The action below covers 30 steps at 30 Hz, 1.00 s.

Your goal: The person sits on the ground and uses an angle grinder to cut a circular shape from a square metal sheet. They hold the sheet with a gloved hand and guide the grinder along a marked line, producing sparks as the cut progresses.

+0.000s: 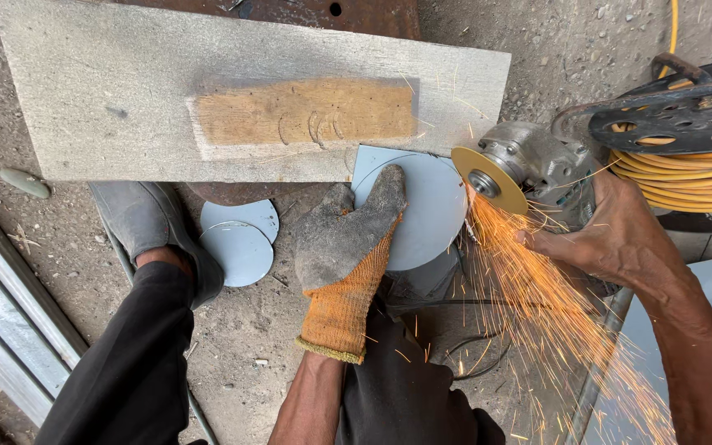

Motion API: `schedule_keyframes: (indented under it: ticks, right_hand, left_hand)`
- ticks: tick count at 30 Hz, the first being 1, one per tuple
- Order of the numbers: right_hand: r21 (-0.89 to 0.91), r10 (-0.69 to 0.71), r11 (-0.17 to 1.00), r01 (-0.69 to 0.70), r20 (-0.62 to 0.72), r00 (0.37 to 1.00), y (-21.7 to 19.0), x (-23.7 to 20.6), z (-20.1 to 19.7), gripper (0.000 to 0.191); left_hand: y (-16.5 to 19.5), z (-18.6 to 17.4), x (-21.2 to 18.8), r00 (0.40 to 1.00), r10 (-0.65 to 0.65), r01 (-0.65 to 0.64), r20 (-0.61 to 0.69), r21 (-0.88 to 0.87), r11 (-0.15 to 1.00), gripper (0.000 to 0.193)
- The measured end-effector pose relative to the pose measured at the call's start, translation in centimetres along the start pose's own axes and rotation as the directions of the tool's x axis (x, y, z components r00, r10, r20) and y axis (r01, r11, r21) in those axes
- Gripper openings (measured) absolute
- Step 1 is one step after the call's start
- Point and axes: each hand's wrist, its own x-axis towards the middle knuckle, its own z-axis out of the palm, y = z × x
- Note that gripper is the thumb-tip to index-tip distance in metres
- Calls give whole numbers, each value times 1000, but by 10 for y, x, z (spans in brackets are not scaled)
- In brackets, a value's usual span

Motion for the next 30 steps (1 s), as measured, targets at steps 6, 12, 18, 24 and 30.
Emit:
schedule_keyframes:
  ticks: [6, 12, 18, 24, 30]
  right_hand:
    - [-27, -135, 991, 134, -39, 990, 7, -2, 0, 90]
    - [-10, -10, 1000, 10, 20, 1000, -3, -6, -6, 88]
    - [69, 94, 993, -96, 31, 995, -13, -18, -6, 84]
    - [10, 12, 1000, -11, -12, 1000, -16, -14, -5, 86]
    - [-34, -44, 998, 44, -14, 999, -14, -5, -3, 85]
  left_hand:
    - [-1, -3, -1, 1000, 1, -1, 2, 12, 1000, 57]
    - [0, -6, -5, 1000, -2, 2, -2, 14, 1000, 58]
    - [-2, -7, -6, 1000, -10, 10, -5, 17, 1000, 59]
    - [-3, -6, -5, 1000, -11, 10, 6, 22, 1000, 60]
    - [-4, -4, -3, 1000, -13, 13, 14, 29, 1000, 61]
